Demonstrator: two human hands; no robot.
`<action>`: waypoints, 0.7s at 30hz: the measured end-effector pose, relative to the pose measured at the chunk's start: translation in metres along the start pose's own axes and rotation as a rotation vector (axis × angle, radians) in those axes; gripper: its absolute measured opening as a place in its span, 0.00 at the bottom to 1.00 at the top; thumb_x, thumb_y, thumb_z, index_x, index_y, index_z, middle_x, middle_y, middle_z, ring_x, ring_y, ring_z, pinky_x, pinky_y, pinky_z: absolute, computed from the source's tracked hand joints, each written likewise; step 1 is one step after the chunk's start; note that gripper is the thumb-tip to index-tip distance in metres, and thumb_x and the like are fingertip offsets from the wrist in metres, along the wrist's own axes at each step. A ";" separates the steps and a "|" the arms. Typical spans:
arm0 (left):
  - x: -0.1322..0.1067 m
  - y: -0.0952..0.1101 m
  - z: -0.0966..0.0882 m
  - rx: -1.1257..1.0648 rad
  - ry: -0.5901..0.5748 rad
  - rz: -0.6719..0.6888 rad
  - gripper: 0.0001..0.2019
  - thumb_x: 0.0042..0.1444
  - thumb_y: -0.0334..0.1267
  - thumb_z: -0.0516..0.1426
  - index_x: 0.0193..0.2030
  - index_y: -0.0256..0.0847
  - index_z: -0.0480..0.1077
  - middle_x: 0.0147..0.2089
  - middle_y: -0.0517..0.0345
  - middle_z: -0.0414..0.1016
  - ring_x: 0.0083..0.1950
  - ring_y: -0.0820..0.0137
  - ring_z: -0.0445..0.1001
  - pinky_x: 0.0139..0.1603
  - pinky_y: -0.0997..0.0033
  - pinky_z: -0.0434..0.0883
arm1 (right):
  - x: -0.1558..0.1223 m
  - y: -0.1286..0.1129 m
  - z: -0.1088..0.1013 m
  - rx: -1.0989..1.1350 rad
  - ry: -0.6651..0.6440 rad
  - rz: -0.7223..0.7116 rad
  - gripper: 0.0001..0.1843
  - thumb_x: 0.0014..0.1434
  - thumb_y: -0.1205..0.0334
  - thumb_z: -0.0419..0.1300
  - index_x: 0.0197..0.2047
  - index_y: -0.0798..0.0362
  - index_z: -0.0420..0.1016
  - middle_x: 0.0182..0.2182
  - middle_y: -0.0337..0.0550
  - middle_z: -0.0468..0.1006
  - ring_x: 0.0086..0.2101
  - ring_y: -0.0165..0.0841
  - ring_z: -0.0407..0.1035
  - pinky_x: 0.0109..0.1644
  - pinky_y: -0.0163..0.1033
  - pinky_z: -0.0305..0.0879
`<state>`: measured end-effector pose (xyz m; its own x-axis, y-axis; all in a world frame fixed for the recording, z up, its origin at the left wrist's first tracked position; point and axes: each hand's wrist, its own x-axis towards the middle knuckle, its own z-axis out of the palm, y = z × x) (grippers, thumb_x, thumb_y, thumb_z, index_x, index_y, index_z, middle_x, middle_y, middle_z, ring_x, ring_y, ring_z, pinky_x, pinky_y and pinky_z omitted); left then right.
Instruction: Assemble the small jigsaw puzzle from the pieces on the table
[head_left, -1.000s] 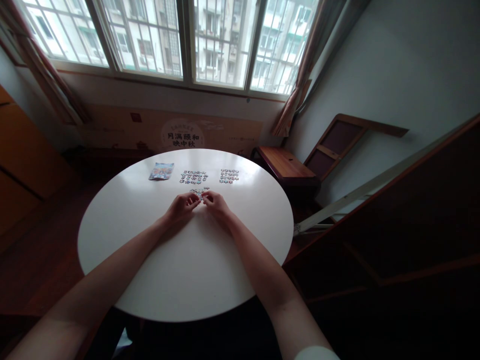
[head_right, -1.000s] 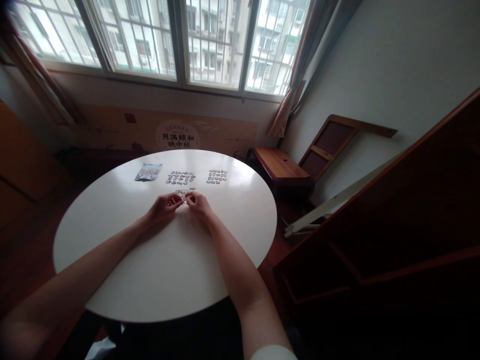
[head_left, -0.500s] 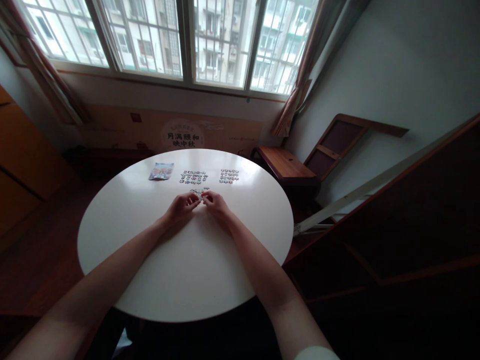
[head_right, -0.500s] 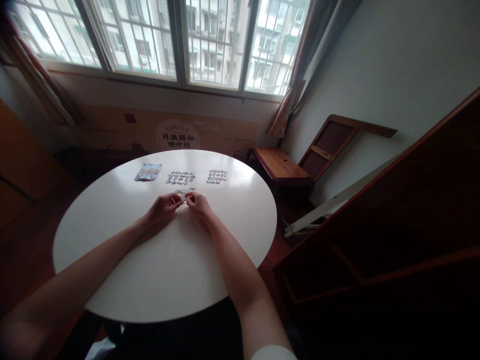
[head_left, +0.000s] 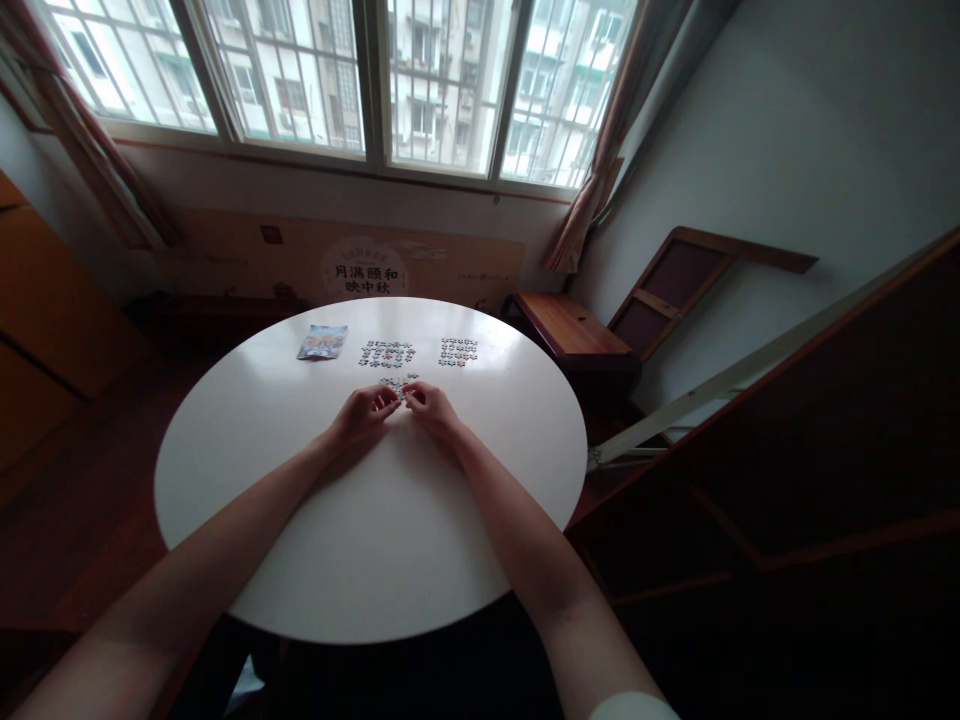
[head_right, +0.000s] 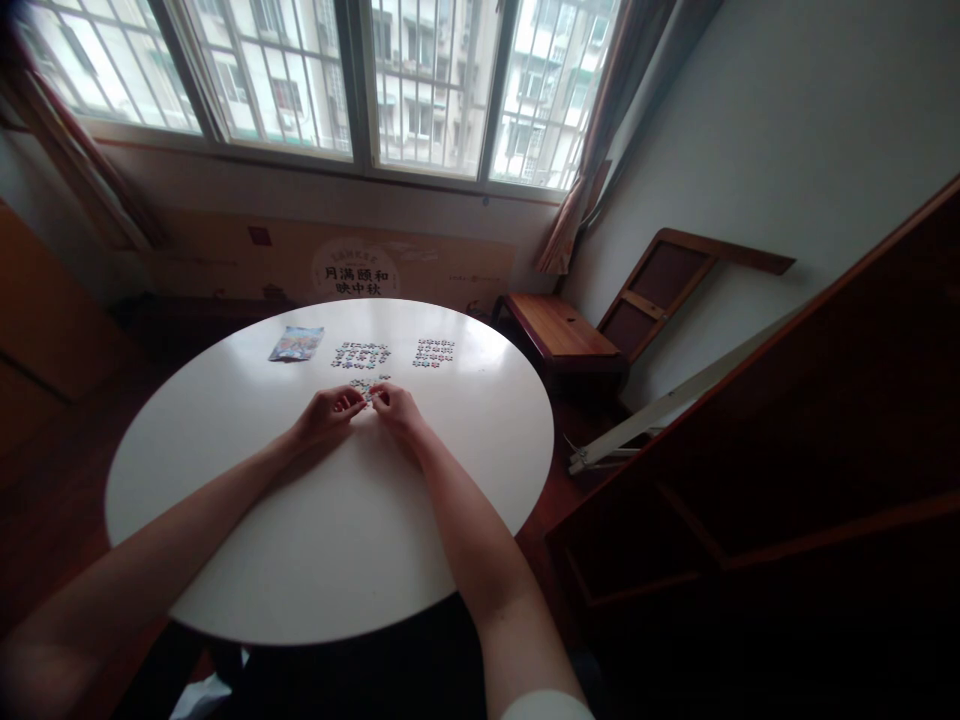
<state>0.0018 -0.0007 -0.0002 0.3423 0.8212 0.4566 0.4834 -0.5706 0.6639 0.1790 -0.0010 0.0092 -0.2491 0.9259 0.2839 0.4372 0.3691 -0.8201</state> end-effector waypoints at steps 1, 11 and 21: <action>0.000 0.000 0.000 0.001 0.001 -0.001 0.12 0.55 0.44 0.57 0.32 0.37 0.73 0.25 0.59 0.73 0.25 0.73 0.69 0.26 0.76 0.67 | 0.000 0.000 0.000 -0.001 0.001 -0.001 0.12 0.55 0.67 0.54 0.41 0.57 0.76 0.24 0.37 0.74 0.26 0.27 0.65 0.34 0.32 0.61; 0.000 0.002 0.000 -0.015 -0.006 -0.011 0.11 0.55 0.43 0.57 0.32 0.37 0.73 0.25 0.59 0.72 0.25 0.74 0.69 0.26 0.76 0.66 | 0.000 0.000 0.000 -0.011 0.005 -0.002 0.12 0.55 0.68 0.55 0.41 0.57 0.76 0.23 0.36 0.73 0.25 0.26 0.64 0.34 0.31 0.60; 0.000 0.003 0.000 -0.023 -0.001 -0.012 0.11 0.54 0.44 0.57 0.32 0.37 0.73 0.25 0.59 0.72 0.25 0.73 0.68 0.26 0.76 0.66 | -0.001 -0.002 -0.001 -0.012 0.000 0.005 0.12 0.55 0.67 0.55 0.41 0.57 0.76 0.24 0.37 0.73 0.25 0.27 0.64 0.34 0.31 0.60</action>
<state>0.0033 -0.0023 0.0024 0.3379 0.8277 0.4480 0.4688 -0.5608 0.6825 0.1794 -0.0026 0.0111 -0.2463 0.9279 0.2798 0.4490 0.3651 -0.8156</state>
